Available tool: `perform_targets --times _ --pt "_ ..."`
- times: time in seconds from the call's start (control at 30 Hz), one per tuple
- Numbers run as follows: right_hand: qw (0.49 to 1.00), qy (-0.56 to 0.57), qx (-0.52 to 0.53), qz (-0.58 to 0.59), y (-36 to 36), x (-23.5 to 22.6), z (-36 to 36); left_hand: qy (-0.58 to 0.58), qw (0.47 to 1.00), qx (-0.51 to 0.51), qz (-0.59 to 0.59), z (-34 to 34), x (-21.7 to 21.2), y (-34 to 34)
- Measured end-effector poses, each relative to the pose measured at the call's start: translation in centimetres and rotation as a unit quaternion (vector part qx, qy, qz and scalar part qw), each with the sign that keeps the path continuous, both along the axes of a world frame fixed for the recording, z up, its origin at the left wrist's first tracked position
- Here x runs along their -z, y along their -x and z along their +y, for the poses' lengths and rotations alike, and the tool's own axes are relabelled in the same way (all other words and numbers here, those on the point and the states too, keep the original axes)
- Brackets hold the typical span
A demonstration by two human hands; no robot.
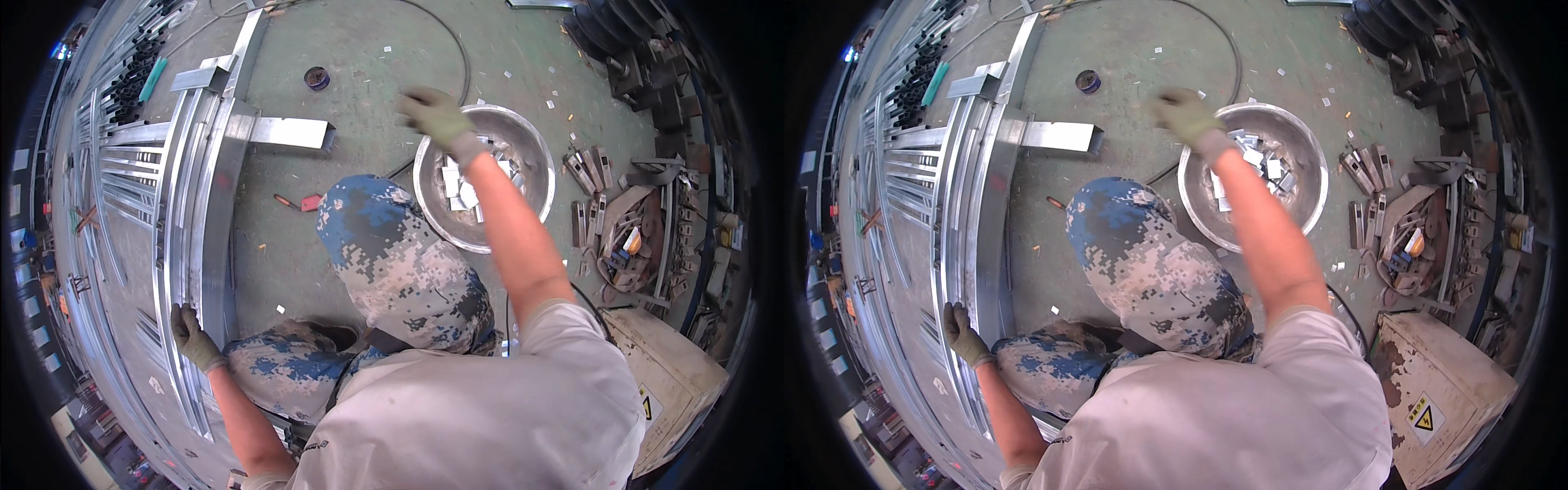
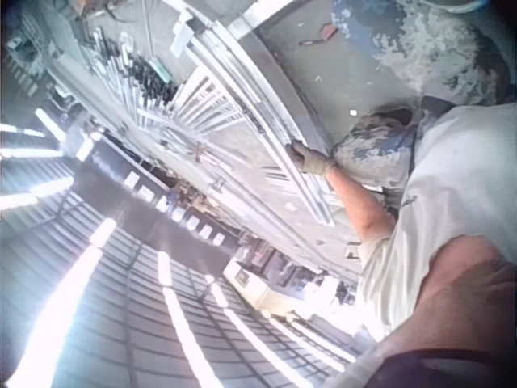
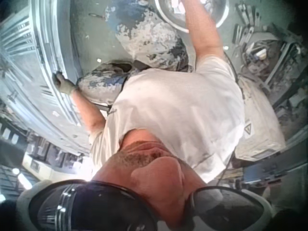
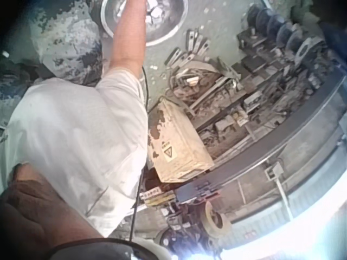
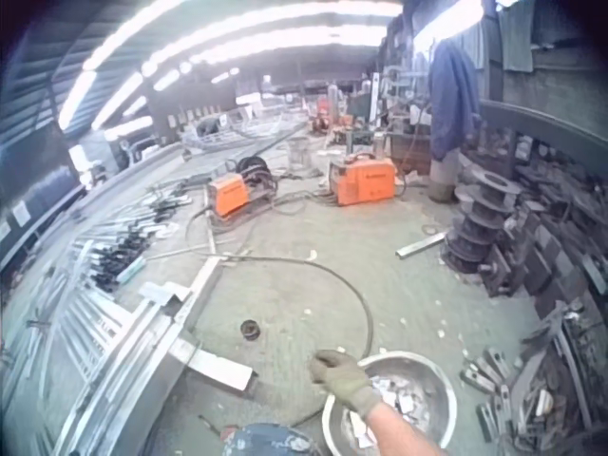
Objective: The person kneels on the workshop floor and uses a welding torch to join small metal brackets to a larger metal frame. They repeatedly pick up brackets, position them, and weld them in place.
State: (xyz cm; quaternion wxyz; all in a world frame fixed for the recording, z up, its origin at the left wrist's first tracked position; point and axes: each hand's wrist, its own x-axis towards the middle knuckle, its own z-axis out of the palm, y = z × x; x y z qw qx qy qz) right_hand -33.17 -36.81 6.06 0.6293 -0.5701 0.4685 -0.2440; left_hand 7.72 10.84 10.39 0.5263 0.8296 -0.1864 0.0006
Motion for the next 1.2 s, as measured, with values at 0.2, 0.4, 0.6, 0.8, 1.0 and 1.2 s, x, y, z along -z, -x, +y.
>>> perform_targets --times 0.2,0.4,0.6,0.8,1.0,1.2 --pt "0.872 -0.028 0.155 0.463 20.7 18.4 2.8 -0.018 0.999 -0.013 0.024 -0.7 -0.1 0.0" --pt "0.862 -0.015 0.116 0.494 21.3 19.9 4.7 -0.085 0.996 0.016 -0.006 -1.3 -0.5 -0.5" --pt "0.899 -0.069 0.135 0.41 19.5 21.8 2.6 -0.126 0.992 0.02 -0.009 -1.3 -1.3 -0.5" --pt "0.884 -0.036 0.176 0.432 18.0 25.0 2.2 -0.141 0.99 0.026 0.003 -1.7 -1.7 -1.0" --pt "0.918 -0.043 0.211 0.333 19.6 26.0 3.7 -0.156 0.987 0.035 0.014 -3.5 -2.8 -0.8" --pt "0.914 -0.074 0.279 0.285 21.4 29.2 3.6 -0.199 0.978 0.067 0.011 -5.1 -3.5 -1.0"
